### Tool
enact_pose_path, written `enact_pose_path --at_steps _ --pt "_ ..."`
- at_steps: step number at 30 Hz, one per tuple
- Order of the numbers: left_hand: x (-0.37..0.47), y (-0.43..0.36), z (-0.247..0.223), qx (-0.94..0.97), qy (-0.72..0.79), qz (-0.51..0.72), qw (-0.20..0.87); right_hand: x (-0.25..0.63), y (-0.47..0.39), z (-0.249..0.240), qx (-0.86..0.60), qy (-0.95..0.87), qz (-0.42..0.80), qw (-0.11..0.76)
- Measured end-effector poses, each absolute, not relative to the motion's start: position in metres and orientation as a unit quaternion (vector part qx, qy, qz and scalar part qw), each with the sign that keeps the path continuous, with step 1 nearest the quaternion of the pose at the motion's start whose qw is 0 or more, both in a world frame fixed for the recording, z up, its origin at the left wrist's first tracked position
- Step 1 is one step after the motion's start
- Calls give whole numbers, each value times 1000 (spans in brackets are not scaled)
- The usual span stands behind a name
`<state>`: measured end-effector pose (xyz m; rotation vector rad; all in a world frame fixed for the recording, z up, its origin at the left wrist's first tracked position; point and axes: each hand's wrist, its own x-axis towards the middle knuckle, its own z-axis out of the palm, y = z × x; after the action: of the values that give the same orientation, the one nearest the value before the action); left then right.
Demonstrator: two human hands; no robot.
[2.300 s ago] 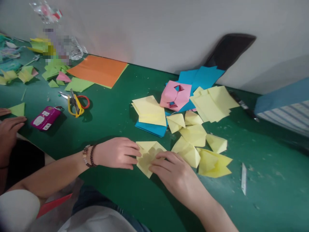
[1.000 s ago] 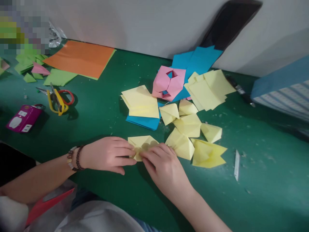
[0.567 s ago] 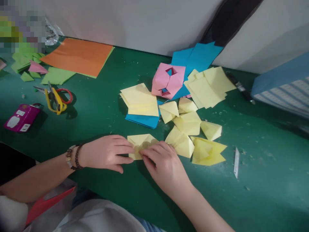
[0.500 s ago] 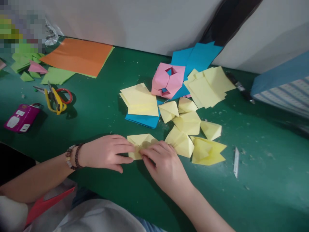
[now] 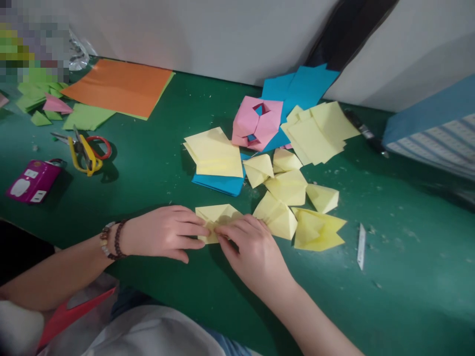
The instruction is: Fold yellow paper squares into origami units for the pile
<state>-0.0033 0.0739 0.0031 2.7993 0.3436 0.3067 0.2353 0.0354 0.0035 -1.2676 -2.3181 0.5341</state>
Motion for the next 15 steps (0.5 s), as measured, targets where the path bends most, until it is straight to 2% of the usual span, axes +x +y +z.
enact_pose_path --at_steps 8,11,15 --pt "-4 74 2 976 127 105 145 237 36 6 -458 -846 173 211" --pt "-4 74 1 976 130 94 144 239 31 19 -463 -841 157 234" --pt "-3 73 0 977 124 90 147 234 6 34 -512 -795 245 213"
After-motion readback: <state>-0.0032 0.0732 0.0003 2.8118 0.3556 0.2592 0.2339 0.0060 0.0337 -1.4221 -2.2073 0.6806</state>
